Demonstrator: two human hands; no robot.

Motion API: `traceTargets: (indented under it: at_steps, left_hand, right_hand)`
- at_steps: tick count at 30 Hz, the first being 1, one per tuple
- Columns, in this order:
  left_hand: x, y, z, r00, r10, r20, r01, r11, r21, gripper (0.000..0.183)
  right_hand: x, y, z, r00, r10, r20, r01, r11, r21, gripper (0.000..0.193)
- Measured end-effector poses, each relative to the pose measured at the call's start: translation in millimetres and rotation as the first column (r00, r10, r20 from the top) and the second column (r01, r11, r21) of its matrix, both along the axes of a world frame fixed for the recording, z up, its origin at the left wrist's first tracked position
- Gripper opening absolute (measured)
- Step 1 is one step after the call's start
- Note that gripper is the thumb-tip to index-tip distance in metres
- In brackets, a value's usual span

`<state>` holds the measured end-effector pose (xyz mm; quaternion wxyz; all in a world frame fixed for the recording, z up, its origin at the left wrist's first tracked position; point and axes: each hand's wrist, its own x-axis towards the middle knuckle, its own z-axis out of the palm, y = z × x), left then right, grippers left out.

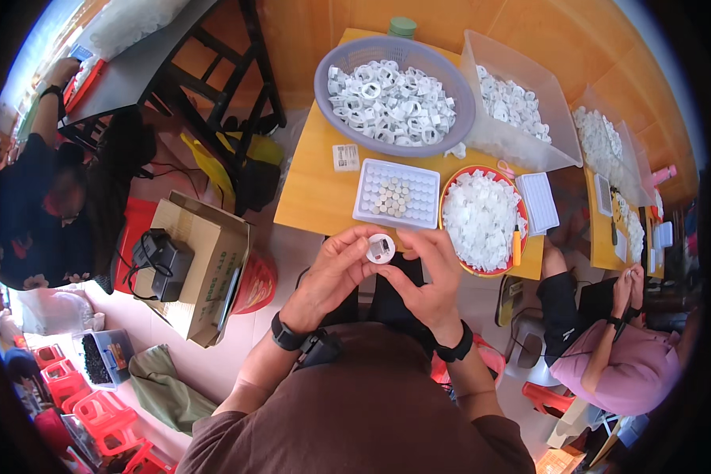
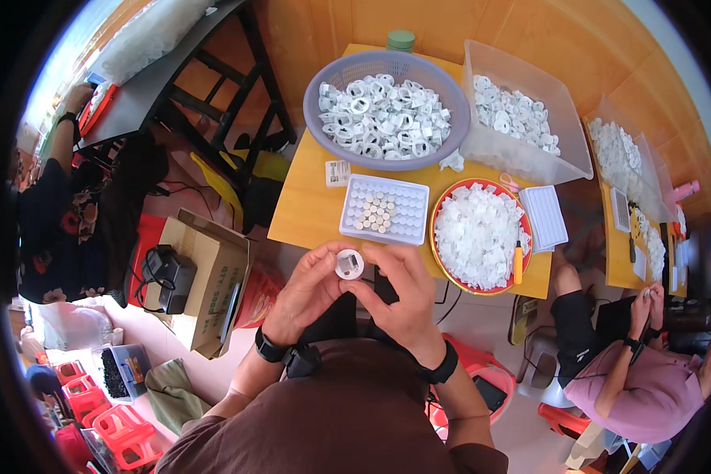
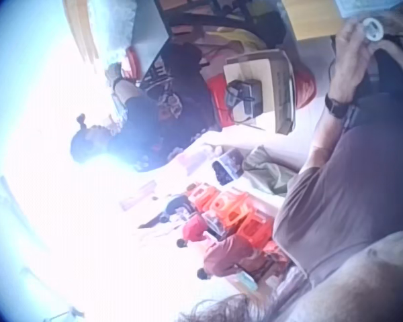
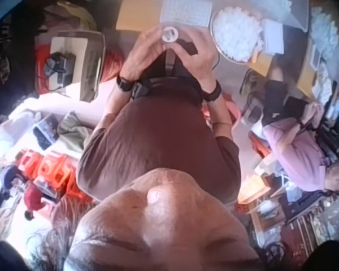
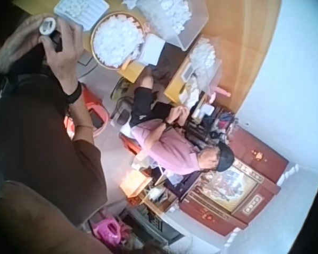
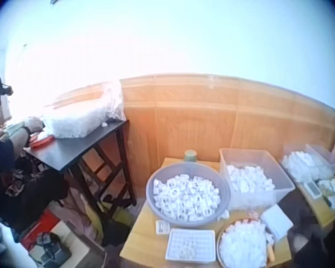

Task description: Assembling small white plastic components and placing them into a partitioned tray.

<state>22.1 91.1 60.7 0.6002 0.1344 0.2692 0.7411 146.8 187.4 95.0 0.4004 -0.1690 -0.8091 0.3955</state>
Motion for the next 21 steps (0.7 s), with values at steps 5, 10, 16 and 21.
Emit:
traceTargets:
  at_steps: [5, 10, 16, 21]
  left_hand:
    - [2.5, 1.6, -1.3, 1.000, 0.007, -0.009, -0.007, 1.000, -0.001, 0.029]
    - [4.0, 3.9, -2.9, 1.000, 0.013, -0.023, -0.014, 0.999, -0.031, 0.026]
    - [5.3, 3.1, -3.2, 1.000, 0.028, -0.010, -0.029, 0.997, -0.065, 0.018]
    - [2.0, -4.0, -9.3, 0.999, -0.011, -0.039, 0.008, 0.995, -0.095, 0.021]
  right_hand:
    - [-2.3, -5.5, 2.2, 0.996, -0.004, 0.091, 0.014, 0.994, -0.109, 0.046]
    - [-3.5, -8.3, -7.4, 0.989, -0.107, 0.107, 0.102, 0.994, 0.047, 0.044]
    - [1.2, -2.8, -2.6, 0.973, -0.109, 0.203, 0.045, 0.954, 0.298, 0.039]
    - [2.1, 2.8, -2.7, 0.976, 0.008, 0.219, -0.094, 0.919, 0.384, 0.040]
